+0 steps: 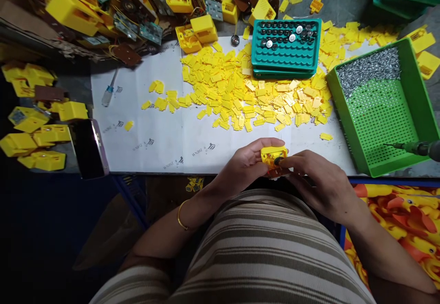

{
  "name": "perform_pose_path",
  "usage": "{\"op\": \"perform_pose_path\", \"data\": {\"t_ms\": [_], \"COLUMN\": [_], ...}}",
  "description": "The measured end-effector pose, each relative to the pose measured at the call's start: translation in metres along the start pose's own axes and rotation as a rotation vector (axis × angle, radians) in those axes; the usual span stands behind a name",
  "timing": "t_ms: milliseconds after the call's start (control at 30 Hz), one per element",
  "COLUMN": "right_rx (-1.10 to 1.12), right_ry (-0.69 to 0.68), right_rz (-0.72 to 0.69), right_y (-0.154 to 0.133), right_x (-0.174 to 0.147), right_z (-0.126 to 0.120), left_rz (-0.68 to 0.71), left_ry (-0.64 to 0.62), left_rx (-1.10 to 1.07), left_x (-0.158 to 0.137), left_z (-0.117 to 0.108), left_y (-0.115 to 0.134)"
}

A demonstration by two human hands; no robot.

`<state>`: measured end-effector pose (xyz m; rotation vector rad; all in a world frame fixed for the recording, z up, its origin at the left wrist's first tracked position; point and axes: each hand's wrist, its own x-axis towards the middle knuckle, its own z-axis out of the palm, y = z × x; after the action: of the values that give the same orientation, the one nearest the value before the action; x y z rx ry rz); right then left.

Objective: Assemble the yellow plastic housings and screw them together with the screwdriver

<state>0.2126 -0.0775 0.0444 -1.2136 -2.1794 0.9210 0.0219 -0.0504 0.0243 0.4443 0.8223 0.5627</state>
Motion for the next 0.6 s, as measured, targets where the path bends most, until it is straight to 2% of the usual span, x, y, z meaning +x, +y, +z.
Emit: {"op": "perform_pose_path", "data": {"t_ms": [167, 367, 500, 600], "right_rx": [0.077, 0.121, 0.066, 0.034], "right_ry": [0.068, 0.110, 0.149, 0.146], "right_rz": [-0.044, 0.022, 0.085, 0.082], "right_y": [0.0039, 0.0023, 0.0010, 0.0011], "right_x": [-0.0036, -0.0027, -0.0010, 0.0001], "right_z": [0.0002, -0.0010, 0.0005, 0.0014], "left_rz": [-0.034, -0.038, -0.028, -0.022], "left_ry": [-0.005, -0.007, -0.034, -0.039], "left_rx": [-0.045, -0.039, -0.039, 0.015], "left_x": [-0.0023, -0.0045, -0.0064, -0.0064], "left_z": [-0.0008, -0.0003, -0.0002, -0.0013], "left_y": [0.0012, 0.0034, 0.0024, 0.0005]}}
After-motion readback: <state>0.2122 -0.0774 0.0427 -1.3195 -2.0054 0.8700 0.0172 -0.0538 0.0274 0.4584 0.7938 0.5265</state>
